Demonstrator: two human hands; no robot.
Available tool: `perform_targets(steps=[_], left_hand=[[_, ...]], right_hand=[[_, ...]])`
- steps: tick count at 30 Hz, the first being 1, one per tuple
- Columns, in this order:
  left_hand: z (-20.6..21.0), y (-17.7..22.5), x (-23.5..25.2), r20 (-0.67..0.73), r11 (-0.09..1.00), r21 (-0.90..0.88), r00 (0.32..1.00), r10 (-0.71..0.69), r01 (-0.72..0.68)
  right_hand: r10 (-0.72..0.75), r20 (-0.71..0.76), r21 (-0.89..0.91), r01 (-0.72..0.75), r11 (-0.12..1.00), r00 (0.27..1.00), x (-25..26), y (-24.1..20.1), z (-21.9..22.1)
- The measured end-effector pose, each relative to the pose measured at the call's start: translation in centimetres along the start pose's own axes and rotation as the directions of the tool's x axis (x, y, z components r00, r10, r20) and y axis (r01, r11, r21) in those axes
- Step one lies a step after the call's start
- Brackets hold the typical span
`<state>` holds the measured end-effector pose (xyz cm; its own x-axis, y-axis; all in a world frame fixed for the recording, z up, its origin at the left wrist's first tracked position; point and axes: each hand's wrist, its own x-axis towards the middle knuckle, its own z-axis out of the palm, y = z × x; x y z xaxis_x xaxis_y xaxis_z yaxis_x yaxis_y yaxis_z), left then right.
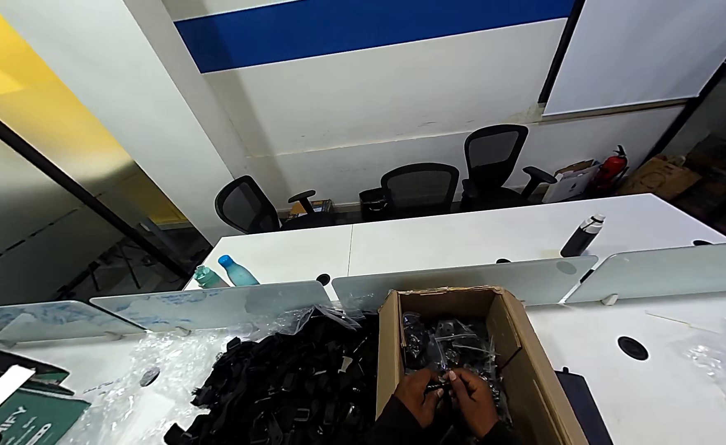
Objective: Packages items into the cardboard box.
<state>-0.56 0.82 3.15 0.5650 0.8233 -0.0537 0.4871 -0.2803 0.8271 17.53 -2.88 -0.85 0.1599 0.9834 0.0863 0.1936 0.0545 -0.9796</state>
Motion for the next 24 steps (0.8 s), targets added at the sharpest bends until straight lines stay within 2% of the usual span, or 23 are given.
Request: perform_targets(steps=[5, 7, 9, 11, 13, 16, 18, 19, 22, 24], left_hand=[[0.5, -0.8, 0.0, -0.084, 0.998, -0.014, 0.995, 0.055, -0.056], [0.5, -0.6, 0.0, -0.072, 0.998, -0.006, 0.996, 0.058, -0.058], [0.5, -0.4, 0.0, -0.06, 0.999, -0.005, 0.997, 0.053, -0.054], [0.5, -0.5, 0.0, -0.059, 0.998, -0.004, 0.997, 0.056, -0.056], [0.5, -0.6, 0.1, -0.064, 0.998, -0.001, 0.996, 0.065, -0.065], [0.7, -0.8, 0.1, -0.09, 0.996, 0.001, 0.992, 0.085, -0.085], [0.7, -0.8, 0.1, -0.087, 0.996, 0.007, 0.993, 0.086, -0.085], [0.7, -0.8, 0.1, -0.082, 0.996, 0.007, 0.993, 0.085, -0.085], [0.6, -0.7, 0.1, -0.068, 0.997, 0.009, 0.995, 0.078, -0.078], [0.6, -0.6, 0.1, -0.057, 0.997, 0.01, 0.996, 0.074, -0.074]], right_hand=[[-0.216, -0.016, 0.191, 0.215, 0.958, 0.976, 0.0, 0.9, 0.1], [-0.168, -0.028, 0.148, 0.17, 0.974, 0.985, -0.1, 0.9, 0.1], [-0.046, -0.039, 0.043, 0.048, 0.998, 0.998, -0.1, 0.4, 0.1], [0.009, -0.028, 0.006, -0.009, 1.0, 1.0, 0.0, 0.0, 0.1], [-0.022, -0.015, 0.054, 0.023, 0.998, 1.0, 0.0, 0.1, 0.2], [-0.174, 0.025, 0.245, 0.162, 0.956, 0.984, 0.2, 1.1, 0.1], [-0.211, 0.042, 0.287, 0.191, 0.939, 0.976, 0.2, 1.3, 0.1], [-0.186, 0.048, 0.253, 0.168, 0.953, 0.981, 0.1, 1.2, 0.1], [0.02, 0.06, 0.034, -0.022, 0.999, 0.998, 0.0, 0.0, -0.1], [0.056, 0.073, -0.006, -0.055, 0.998, 0.996, 0.0, 0.0, -0.1]])
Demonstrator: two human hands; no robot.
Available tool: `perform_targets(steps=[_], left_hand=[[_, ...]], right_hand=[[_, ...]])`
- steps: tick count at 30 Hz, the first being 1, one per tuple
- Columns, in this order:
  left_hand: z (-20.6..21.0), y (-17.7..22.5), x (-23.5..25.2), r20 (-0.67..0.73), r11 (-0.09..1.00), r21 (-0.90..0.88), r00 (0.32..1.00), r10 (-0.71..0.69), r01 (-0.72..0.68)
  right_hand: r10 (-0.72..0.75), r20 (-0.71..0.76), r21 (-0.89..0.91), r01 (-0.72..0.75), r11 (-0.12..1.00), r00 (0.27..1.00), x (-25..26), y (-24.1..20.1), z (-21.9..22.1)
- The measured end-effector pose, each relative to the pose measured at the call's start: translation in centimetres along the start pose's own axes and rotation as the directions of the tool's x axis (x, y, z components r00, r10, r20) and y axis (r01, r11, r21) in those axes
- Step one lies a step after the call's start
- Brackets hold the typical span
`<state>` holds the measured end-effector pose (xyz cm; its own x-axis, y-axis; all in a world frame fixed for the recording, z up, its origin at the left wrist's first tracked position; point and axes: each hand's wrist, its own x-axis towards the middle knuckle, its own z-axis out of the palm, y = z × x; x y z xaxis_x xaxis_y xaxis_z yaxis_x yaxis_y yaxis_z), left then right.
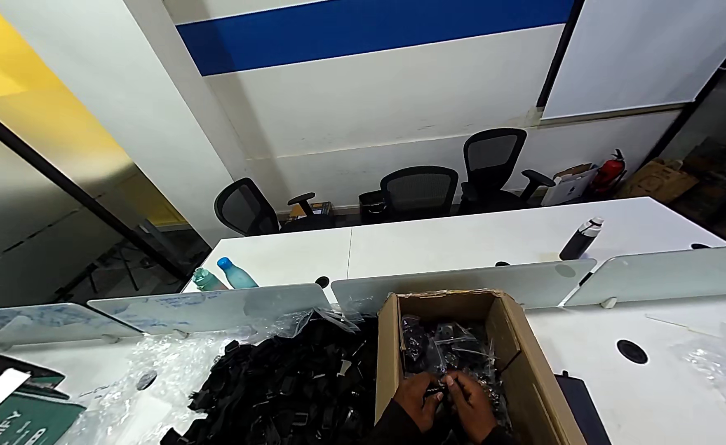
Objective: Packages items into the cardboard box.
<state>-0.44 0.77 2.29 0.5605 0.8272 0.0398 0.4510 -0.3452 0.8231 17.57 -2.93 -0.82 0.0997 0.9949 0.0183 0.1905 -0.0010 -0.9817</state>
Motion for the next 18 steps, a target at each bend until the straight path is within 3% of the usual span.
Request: perform_targets(steps=[8, 15, 18], left_hand=[[0.2, -0.2, -0.1, -0.041, 1.0, -0.012, 0.999, 0.024, -0.024], [0.0, 0.1, -0.1, -0.037, 0.999, -0.026, 0.999, 0.022, -0.023], [0.3, 0.0, -0.2, -0.104, 0.999, -0.035, 0.994, 0.03, -0.034]], right_hand=[[-0.176, -0.155, 0.277, 0.214, 0.937, 0.972, 0.1, 0.5, 0.0], [-0.035, -0.301, 0.232, 0.109, 0.967, 0.953, 0.3, -0.8, -0.4], [-0.015, -0.32, 0.3, 0.117, 0.947, 0.947, 0.6, -0.3, -0.6]])
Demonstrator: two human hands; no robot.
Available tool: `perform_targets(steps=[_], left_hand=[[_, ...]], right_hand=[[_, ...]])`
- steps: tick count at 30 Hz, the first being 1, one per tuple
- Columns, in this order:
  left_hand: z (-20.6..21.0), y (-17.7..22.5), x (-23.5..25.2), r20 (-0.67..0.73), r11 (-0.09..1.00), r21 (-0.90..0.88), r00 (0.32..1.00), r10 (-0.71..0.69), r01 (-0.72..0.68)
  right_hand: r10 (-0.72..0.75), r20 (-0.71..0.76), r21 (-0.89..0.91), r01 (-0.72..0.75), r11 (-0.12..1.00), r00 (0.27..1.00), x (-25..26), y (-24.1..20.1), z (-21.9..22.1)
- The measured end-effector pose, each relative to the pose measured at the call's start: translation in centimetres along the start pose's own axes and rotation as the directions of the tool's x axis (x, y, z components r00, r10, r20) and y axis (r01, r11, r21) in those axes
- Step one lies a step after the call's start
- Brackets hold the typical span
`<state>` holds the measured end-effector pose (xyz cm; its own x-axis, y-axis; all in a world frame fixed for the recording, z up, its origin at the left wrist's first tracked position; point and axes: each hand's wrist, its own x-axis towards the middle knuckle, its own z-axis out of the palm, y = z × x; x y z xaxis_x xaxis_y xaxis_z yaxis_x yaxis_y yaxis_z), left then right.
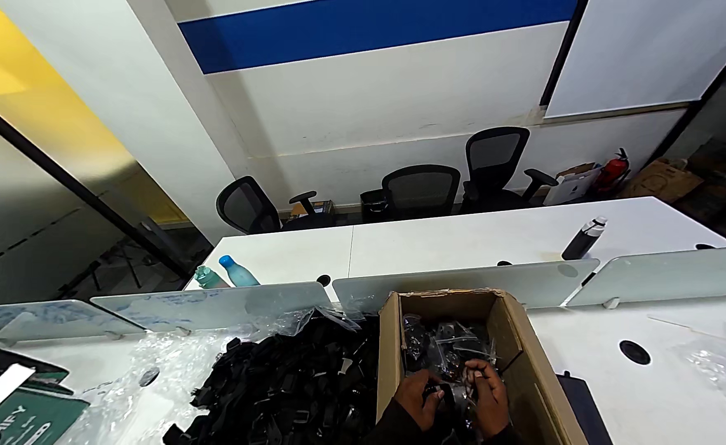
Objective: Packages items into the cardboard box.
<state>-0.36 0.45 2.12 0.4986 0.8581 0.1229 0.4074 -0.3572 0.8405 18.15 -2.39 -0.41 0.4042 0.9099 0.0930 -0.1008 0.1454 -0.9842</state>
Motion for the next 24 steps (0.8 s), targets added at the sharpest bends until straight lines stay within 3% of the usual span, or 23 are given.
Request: perform_targets(steps=[5, 9, 14, 18, 21, 24], left_hand=[[0.1, -0.1, 0.0, -0.096, 0.999, -0.028, 0.995, 0.016, -0.018], [0.2, -0.2, -0.1, -0.116, 1.0, 0.022, 0.993, 0.006, -0.003], [0.4, -0.7, 0.0, -0.06, 0.949, 0.227, 0.969, 0.239, -0.22], [1.3, -2.5, 0.2, -0.096, 0.862, 0.237, 0.872, 0.479, -0.448], [1.4, -2.4, 0.1, -0.141, 0.806, 0.24, 0.803, 0.58, -0.54], [1.4, -2.4, 0.1, -0.192, 0.742, 0.268, 0.721, 0.666, -0.614]], right_hand=[[0.104, 0.046, 0.026, -0.105, 0.994, 0.993, -0.2, -0.4, 0.1], [-0.001, 0.131, -0.196, 0.027, 0.98, 0.991, -0.5, 0.5, -0.1], [-0.148, 0.183, -0.359, 0.206, 0.91, 0.972, -1.2, 0.5, 0.3], [-0.187, 0.126, -0.459, 0.224, 0.86, 0.974, -1.2, 1.0, 0.3], [0.013, 0.066, -0.61, 0.03, 0.792, 0.998, -0.5, 0.7, 0.0], [0.338, 0.119, -0.692, -0.166, 0.702, 0.934, 0.2, 0.2, -0.4]])
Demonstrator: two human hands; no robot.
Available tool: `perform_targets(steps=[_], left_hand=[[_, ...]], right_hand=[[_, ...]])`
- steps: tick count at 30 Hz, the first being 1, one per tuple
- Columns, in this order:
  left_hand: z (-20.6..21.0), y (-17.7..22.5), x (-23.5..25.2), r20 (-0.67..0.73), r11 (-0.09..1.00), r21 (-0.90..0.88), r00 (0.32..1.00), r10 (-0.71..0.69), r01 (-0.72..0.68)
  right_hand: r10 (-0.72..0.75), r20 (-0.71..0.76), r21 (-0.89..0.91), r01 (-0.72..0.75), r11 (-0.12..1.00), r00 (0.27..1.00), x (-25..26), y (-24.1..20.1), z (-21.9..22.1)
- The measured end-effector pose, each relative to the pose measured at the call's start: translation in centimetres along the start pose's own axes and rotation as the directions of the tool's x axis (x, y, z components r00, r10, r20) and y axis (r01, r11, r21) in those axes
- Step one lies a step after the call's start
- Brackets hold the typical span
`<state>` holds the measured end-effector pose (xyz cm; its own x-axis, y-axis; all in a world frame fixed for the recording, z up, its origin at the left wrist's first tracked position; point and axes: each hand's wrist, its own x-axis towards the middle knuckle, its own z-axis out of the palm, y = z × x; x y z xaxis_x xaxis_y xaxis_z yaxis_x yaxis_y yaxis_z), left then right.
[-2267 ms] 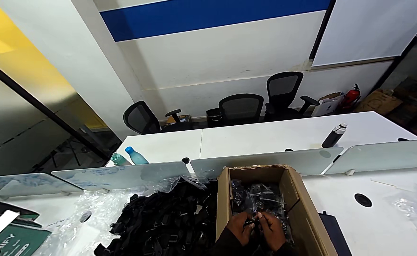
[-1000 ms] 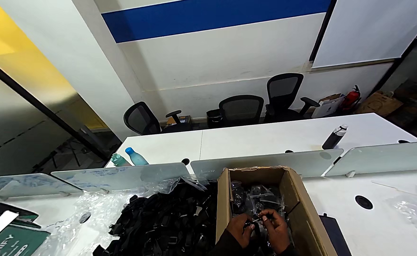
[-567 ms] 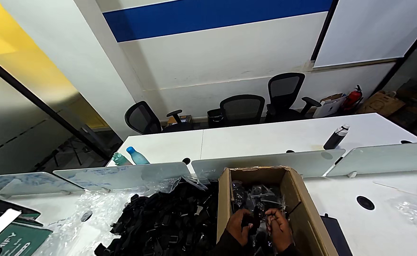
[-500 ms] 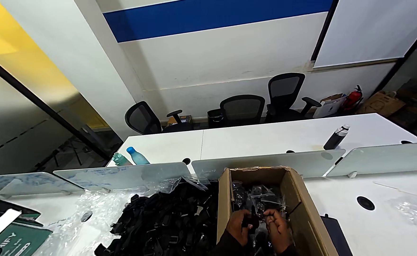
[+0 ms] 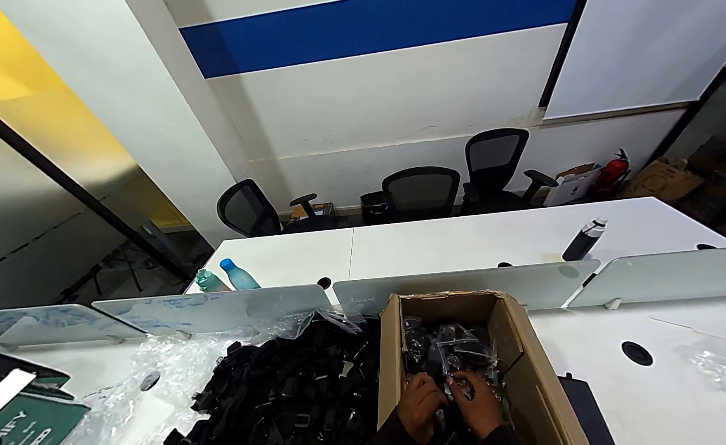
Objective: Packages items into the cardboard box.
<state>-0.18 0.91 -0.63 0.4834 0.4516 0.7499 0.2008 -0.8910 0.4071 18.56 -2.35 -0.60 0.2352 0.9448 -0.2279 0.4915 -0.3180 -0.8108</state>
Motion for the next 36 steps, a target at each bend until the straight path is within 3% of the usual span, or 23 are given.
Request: perform_targets(steps=[5, 10, 15, 18, 23, 30, 36], left_hand=[[-0.3, 0.2, 0.1, -0.044, 0.996, 0.059, 0.997, 0.063, -0.06], [-0.1, 0.0, -0.2, -0.045, 0.995, 0.013, 0.994, 0.096, -0.095], [-0.1, 0.1, -0.3, -0.05, 0.996, -0.003, 0.995, 0.084, -0.084], [-0.1, 0.2, -0.3, -0.036, 0.997, -0.011, 0.997, 0.071, -0.071], [-0.2, 0.5, -0.1, 0.018, 0.999, 0.034, 0.999, 0.032, -0.033], [-0.2, 0.4, -0.2, 0.01, 0.992, 0.085, 0.995, -0.095, 0.094], [0.0, 0.4, -0.2, -0.015, 0.988, 0.112, 0.994, -0.11, 0.11]], right_hand=[[0.099, 0.395, 0.22, -0.198, 0.955, 0.913, 0.3, -0.1, -0.2], [0.201, 0.55, 0.306, -0.419, 0.855, 0.811, -0.3, -0.7, -0.4], [0.169, 0.584, 0.481, -0.507, 0.715, 0.794, -0.4, -0.3, -0.1], [0.132, 0.47, 0.629, -0.436, 0.644, 0.873, 0.1, 0.1, 0.1], [0.085, 0.272, 0.681, -0.254, 0.687, 0.959, 0.5, 0.0, -0.1], [-0.097, 0.313, 0.66, -0.143, 0.738, 0.945, 0.4, 0.4, 0.0], [-0.125, 0.315, 0.509, -0.056, 0.859, 0.941, 0.3, 0.9, 0.3]])
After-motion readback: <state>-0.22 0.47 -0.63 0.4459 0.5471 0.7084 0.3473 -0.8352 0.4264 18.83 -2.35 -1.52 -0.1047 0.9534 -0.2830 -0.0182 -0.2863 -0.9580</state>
